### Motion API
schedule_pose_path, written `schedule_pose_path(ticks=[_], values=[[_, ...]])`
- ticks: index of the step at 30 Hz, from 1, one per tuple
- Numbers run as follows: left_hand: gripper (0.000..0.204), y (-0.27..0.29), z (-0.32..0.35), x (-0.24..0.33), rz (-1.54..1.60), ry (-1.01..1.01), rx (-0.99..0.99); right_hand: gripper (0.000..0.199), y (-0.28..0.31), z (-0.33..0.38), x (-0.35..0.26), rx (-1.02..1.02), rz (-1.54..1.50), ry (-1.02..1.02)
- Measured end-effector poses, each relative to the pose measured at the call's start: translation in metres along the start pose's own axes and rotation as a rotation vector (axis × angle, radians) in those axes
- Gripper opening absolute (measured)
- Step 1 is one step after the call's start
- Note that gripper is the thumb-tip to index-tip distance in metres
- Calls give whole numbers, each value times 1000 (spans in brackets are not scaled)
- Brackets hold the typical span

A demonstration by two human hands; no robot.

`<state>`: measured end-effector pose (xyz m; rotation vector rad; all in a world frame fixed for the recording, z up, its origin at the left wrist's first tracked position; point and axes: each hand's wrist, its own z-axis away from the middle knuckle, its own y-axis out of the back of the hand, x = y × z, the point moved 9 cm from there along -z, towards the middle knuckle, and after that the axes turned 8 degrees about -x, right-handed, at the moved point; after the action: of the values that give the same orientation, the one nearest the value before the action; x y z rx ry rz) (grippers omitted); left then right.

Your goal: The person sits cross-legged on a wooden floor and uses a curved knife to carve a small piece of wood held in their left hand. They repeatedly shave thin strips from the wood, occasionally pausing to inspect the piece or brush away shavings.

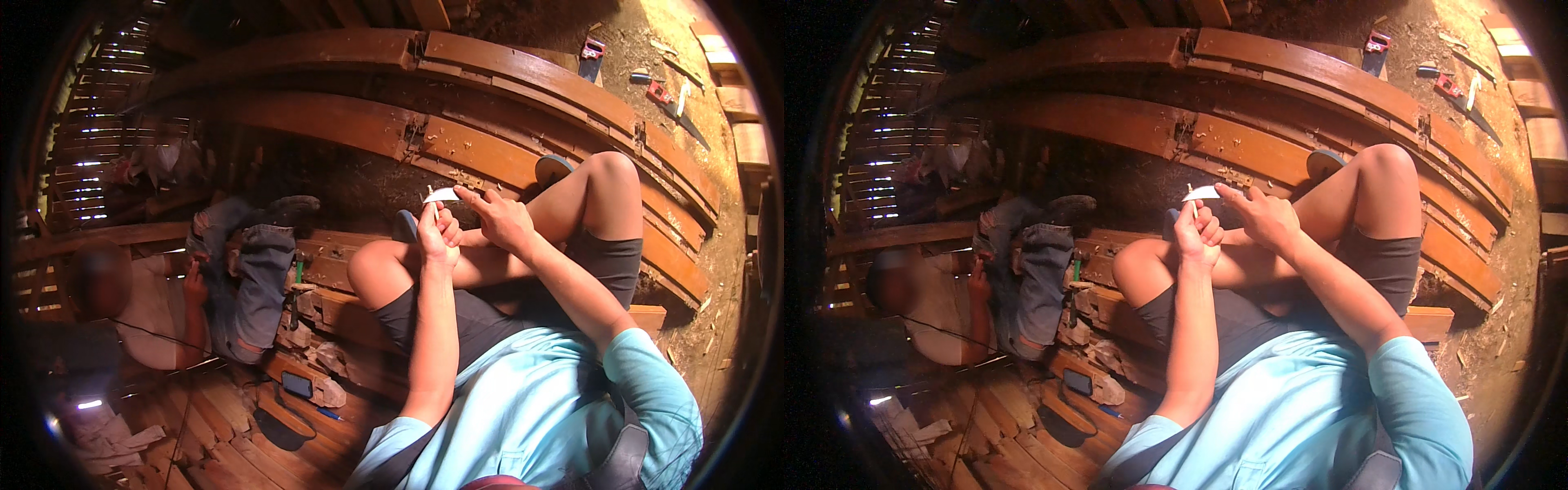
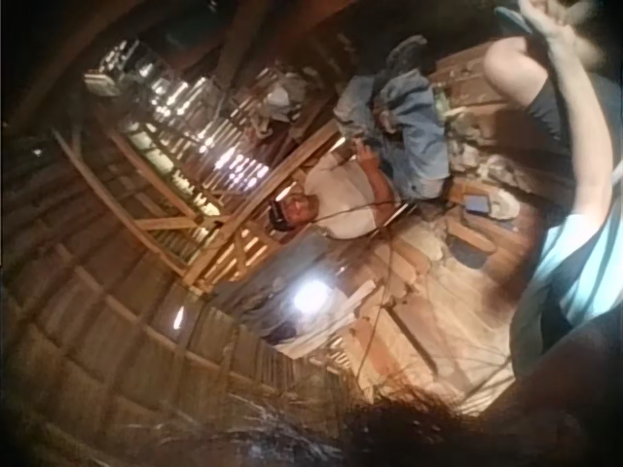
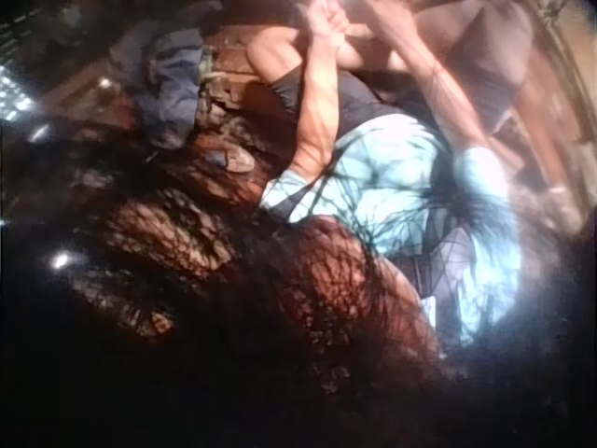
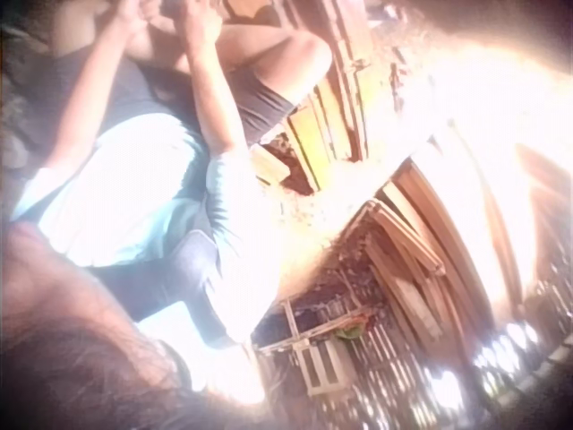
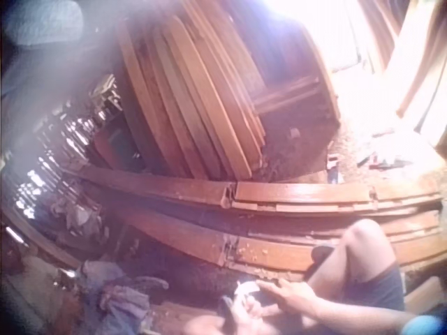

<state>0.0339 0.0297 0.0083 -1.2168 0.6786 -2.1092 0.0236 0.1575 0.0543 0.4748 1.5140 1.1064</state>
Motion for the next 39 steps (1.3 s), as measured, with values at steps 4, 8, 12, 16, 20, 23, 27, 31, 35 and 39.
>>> schedule_pose_path(ticks=[4,8,12,16,20,23,27,31,35,39], values=[[20,1,1,0,-14,-2,75,60,-5,2,2,7,29,-53],[21,-4,7,-2,36,-26,83,59,6,1,-2,57,85,-8],[22,-8,4,-1,38,-35,40,57,33,-6,-5,23,114,100],[23,-8,-1,-6,103,1,-67,51,61,-10,-16,-59,234,193],[23,-15,1,-19,164,91,-137,46,72,-7,-6,-66,329,197],[22,-16,-2,-21,152,104,-123,41,65,-11,6,-35,320,170],[20,-13,-5,-20,86,76,-96,44,59,-10,43,147,194,-120],[20,-4,-4,-18,-71,5,-13,53,33,-16,64,-33,120,-248],[18,1,-8,-13,-115,-47,34,50,25,-20,57,-126,91,-171],[20,8,-12,-17,-145,-27,48,45,20,-19,47,-168,76,-78]])
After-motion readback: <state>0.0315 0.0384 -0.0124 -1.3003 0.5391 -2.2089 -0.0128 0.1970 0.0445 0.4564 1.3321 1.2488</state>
